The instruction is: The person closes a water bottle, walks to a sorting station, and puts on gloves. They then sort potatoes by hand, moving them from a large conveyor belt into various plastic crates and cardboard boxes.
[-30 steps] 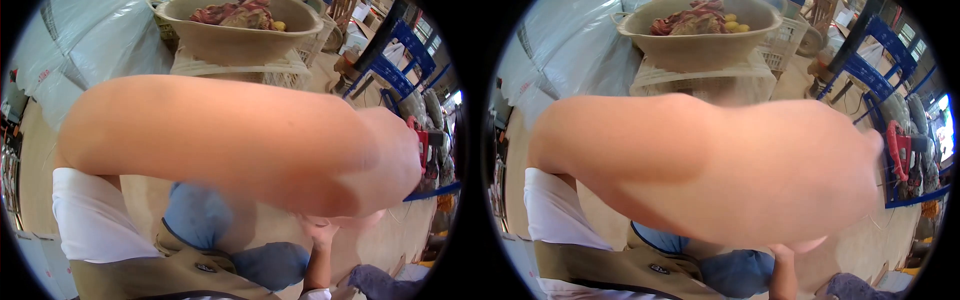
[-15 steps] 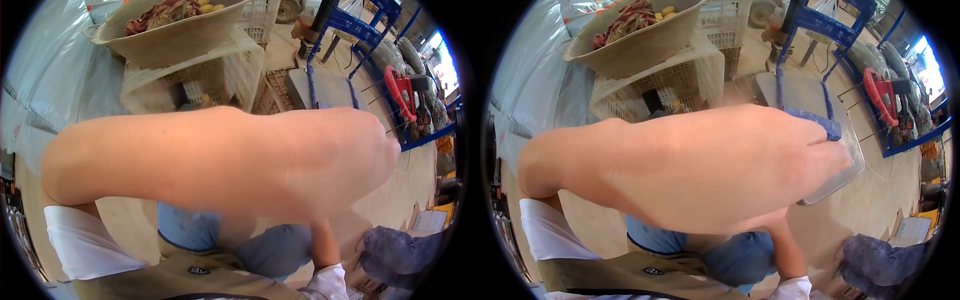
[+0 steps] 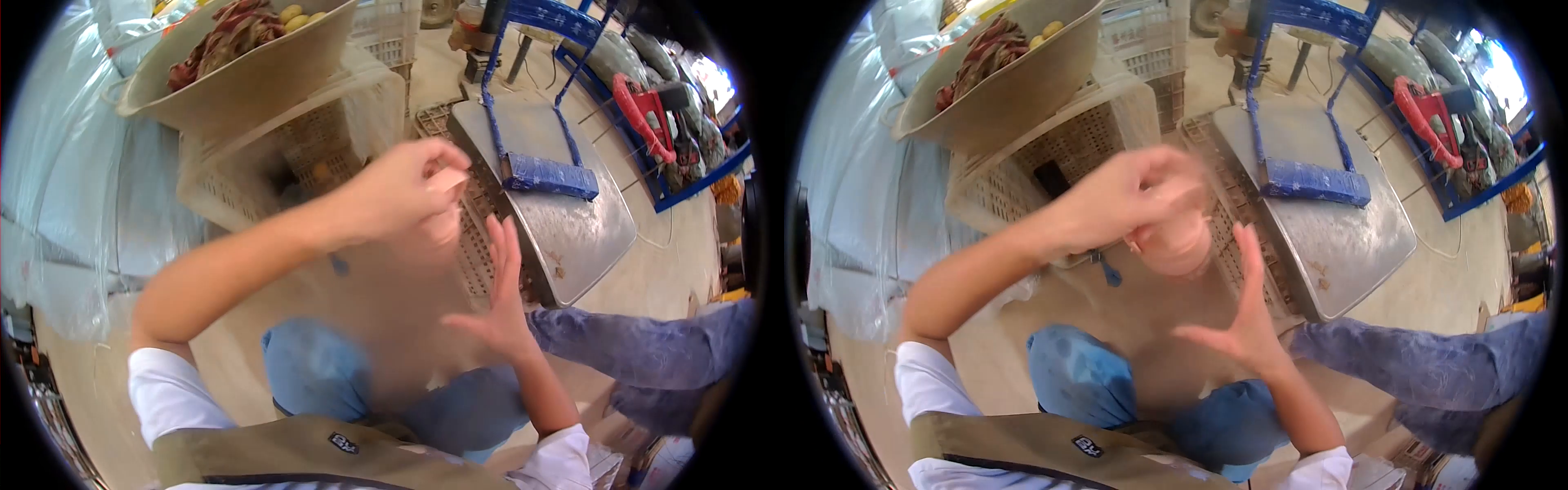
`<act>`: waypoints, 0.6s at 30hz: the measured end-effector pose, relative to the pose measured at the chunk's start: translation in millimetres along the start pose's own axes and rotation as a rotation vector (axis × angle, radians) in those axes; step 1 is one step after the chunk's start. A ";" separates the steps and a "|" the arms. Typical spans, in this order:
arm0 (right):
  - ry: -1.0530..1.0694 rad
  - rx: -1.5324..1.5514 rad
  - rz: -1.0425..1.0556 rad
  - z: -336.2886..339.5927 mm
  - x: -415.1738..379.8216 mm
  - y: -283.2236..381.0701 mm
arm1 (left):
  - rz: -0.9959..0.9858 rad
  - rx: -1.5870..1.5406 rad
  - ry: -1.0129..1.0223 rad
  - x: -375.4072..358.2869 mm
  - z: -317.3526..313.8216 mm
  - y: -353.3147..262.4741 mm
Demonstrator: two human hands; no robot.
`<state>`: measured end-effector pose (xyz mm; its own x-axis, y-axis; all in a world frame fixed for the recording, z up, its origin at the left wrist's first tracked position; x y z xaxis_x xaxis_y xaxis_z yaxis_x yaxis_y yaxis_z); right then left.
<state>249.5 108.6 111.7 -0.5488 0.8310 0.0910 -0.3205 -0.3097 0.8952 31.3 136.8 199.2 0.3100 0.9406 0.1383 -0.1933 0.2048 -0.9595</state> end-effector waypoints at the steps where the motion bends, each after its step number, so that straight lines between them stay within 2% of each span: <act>1: 0.004 0.025 -0.014 -0.4 -10.2 5.1 | 0.022 -0.065 -0.072 -0.8 -4.5 24.4; 3: 0.035 -0.021 -0.051 2.2 -26.6 17.6 | 0.129 -0.017 -0.067 0.5 -4.1 75.5; 4: 0.088 -0.063 -0.082 0.9 -33.3 19.8 | 0.124 0.014 -0.105 -0.1 -2.8 112.3; 8: 0.075 -0.012 -0.161 -2.4 -49.1 10.0 | 0.163 -0.005 -0.199 -10.1 4.5 230.6; 11: 0.032 -0.054 -0.212 -2.6 -48.7 5.9 | 0.183 0.139 -0.299 -13.2 6.4 253.8; 14: -0.017 -0.048 -0.228 0.1 -48.4 2.6 | 0.137 0.124 -0.282 -14.6 14.8 293.5; 18: -0.031 -0.022 -0.300 -1.0 -51.1 -5.1 | 0.191 0.000 -0.309 -7.9 22.3 296.5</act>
<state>278.4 67.3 102.0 -0.4032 0.9006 -0.1625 -0.4817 -0.0579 0.8744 -49.2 196.1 -80.9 -0.0280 0.9993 0.0243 -0.2201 0.0175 -0.9753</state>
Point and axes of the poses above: each hand's wrist, its own x-axis towards the middle knuckle, its own z-axis out of the back of the hand, y = z × x, the point moved 2 cm from there along x, towards the middle knuckle, and after that the axes turned 12 degrees about -z, right-handed, at the moved point
